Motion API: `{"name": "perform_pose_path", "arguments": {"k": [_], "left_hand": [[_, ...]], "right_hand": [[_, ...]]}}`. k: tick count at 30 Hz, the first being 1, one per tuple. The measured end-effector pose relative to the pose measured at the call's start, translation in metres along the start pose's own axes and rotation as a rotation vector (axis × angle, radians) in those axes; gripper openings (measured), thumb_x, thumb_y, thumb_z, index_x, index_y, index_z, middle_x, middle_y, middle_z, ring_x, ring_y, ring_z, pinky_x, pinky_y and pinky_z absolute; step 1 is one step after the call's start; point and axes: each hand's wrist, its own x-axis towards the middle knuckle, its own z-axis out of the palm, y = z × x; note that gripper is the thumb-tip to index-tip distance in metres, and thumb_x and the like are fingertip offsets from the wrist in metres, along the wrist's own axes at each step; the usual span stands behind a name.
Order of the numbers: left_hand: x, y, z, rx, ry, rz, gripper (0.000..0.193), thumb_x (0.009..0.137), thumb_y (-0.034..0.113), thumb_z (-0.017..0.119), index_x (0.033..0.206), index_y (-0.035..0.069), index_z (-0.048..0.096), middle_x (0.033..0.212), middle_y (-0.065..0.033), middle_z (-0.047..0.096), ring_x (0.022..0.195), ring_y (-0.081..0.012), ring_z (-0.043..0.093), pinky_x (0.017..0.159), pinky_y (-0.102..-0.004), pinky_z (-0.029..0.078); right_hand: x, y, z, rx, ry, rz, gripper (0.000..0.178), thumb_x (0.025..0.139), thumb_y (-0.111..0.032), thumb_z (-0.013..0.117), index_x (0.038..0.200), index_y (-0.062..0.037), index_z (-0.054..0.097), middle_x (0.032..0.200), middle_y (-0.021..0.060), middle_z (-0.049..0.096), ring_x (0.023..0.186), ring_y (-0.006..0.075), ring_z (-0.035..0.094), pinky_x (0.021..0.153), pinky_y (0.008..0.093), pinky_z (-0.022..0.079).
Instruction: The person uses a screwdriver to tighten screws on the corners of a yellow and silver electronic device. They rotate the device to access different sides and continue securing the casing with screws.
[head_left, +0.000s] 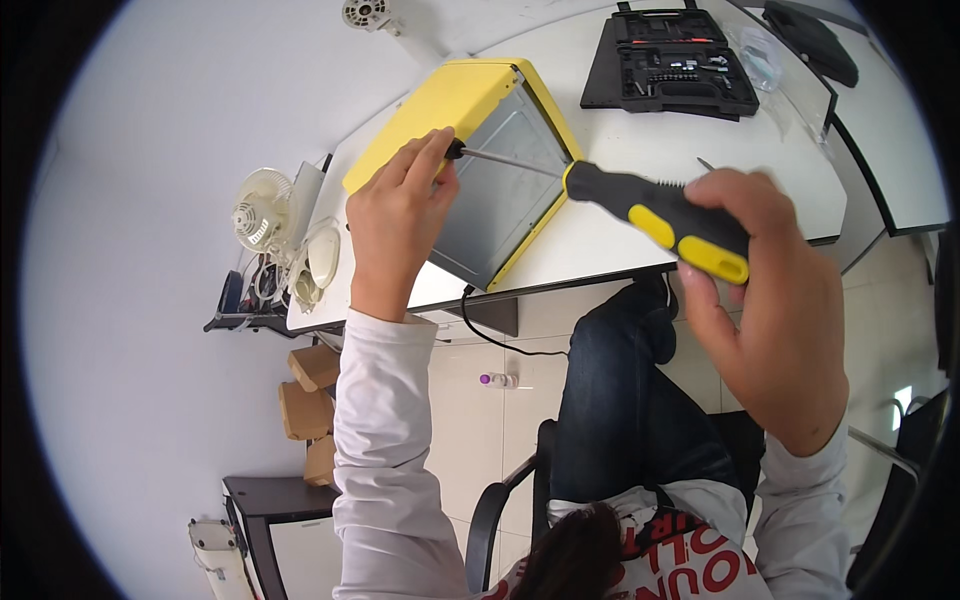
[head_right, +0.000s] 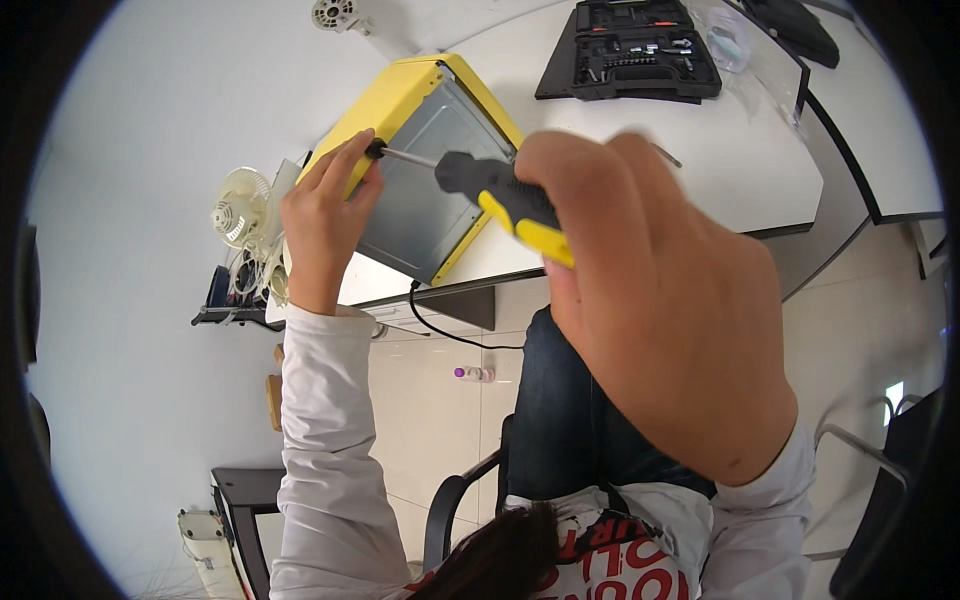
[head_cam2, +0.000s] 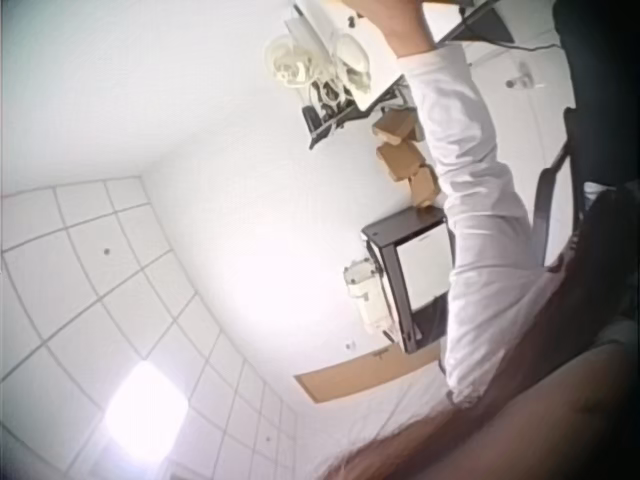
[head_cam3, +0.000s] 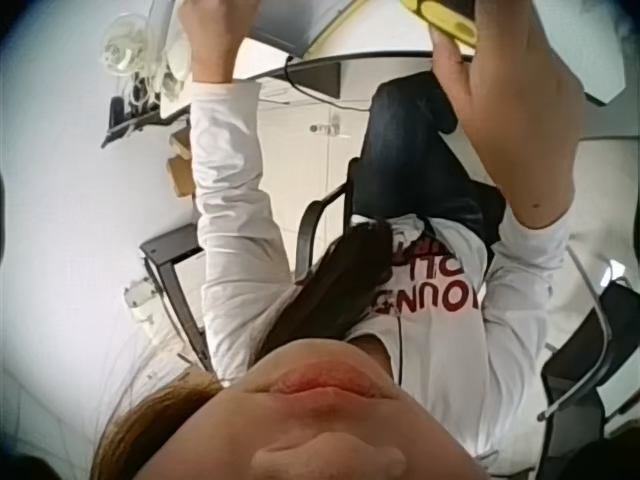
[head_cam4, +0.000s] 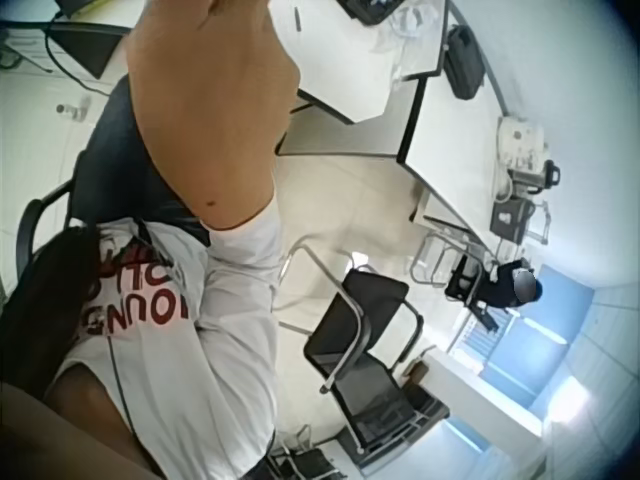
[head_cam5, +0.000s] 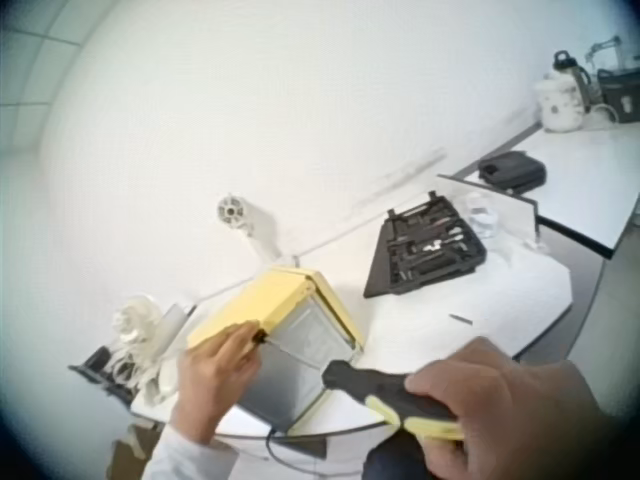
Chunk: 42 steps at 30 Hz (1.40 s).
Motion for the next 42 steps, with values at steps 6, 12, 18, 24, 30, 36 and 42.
{"name": "perform_pose_path", "arguments": {"k": [6, 12, 18, 24, 30, 36, 42], "left_hand": [[0.001, 0.0, 0.002, -0.016, 0.023, 0.014, 0.029, 0.068, 0.004, 0.073, 0.096, 0.013, 0.07, 0.091, 0.0006, 0.07, 0.073, -0.0159, 0.068, 0.06, -0.0262, 0.054], [0.001, 0.002, -0.001, -0.015, 0.012, -0.01, 0.027, 0.068, 0.004, 0.073, 0.094, 0.012, 0.069, 0.092, 0.0005, 0.07, 0.073, -0.016, 0.068, 0.061, -0.0261, 0.054], [0.004, 0.004, 0.0, -0.013, 0.01, -0.014, 0.027, 0.069, 0.005, 0.073, 0.094, 0.012, 0.069, 0.092, 0.0002, 0.071, 0.071, -0.0169, 0.067, 0.06, -0.0264, 0.053], [0.001, 0.002, -0.001, -0.002, 0.002, -0.039, 0.023, 0.069, 0.005, 0.072, 0.092, 0.011, 0.069, 0.089, -0.0009, 0.071, 0.069, -0.0174, 0.067, 0.059, -0.0261, 0.053], [0.003, 0.004, 0.0, -0.024, 0.006, -0.033, 0.024, 0.069, 0.005, 0.072, 0.092, 0.011, 0.069, 0.091, -0.0002, 0.071, 0.068, -0.0176, 0.067, 0.059, -0.0264, 0.053], [0.002, 0.002, 0.0, -0.032, -0.004, -0.04, 0.029, 0.07, 0.007, 0.073, 0.098, 0.012, 0.071, 0.094, -0.0037, 0.071, 0.066, -0.0202, 0.067, 0.06, -0.0275, 0.053], [-0.002, 0.001, 0.0, -0.014, -0.022, -0.05, 0.028, 0.07, 0.008, 0.072, 0.097, 0.013, 0.071, 0.093, -0.0038, 0.071, 0.066, -0.0208, 0.067, 0.058, -0.0281, 0.053]], "right_hand": [[-0.001, -0.012, -0.009, -0.099, -0.081, -0.016, 0.039, 0.078, -0.018, 0.074, 0.109, -0.0026, 0.054, 0.094, 0.0154, 0.062, 0.068, 0.0293, 0.065, 0.061, 0.0321, 0.05], [0.001, -0.005, 0.011, -0.059, -0.037, -0.049, 0.029, 0.08, -0.009, 0.068, 0.107, -0.0056, 0.06, 0.096, 0.0111, 0.053, 0.064, 0.0241, 0.058, 0.057, 0.0304, 0.046], [-0.003, 0.006, 0.025, 0.168, -0.019, -0.003, 0.031, 0.073, 0.002, 0.069, 0.1, -0.0059, 0.055, 0.103, 0.01, 0.048, 0.07, 0.029, 0.057, 0.058, 0.0336, 0.047], [-0.004, -0.006, 0.011, 0.168, -0.121, -0.007, 0.044, 0.064, 0.007, 0.072, 0.101, -0.0066, 0.053, 0.104, 0.0103, 0.049, 0.079, 0.031, 0.059, 0.062, 0.0348, 0.049], [0.012, -0.006, 0.001, 0.061, 0.137, -0.073, 0.034, 0.072, 0.001, 0.072, 0.103, -0.0062, 0.062, 0.094, 0.0079, 0.063, 0.069, 0.0209, 0.062, 0.057, 0.0268, 0.047], [0.018, 0.003, 0.005, 0.141, 0.219, -0.265, 0.044, 0.075, 0.004, 0.068, 0.116, -0.0073, 0.053, 0.11, 0.0113, 0.053, 0.089, 0.0248, 0.061, 0.058, 0.0256, 0.048], [0.011, 0.001, 0.006, 0.048, 0.185, -0.07, 0.044, 0.078, 0.001, 0.066, 0.117, -0.0098, 0.049, 0.112, 0.0089, 0.053, 0.091, 0.0255, 0.062, 0.063, 0.0291, 0.053]]}}
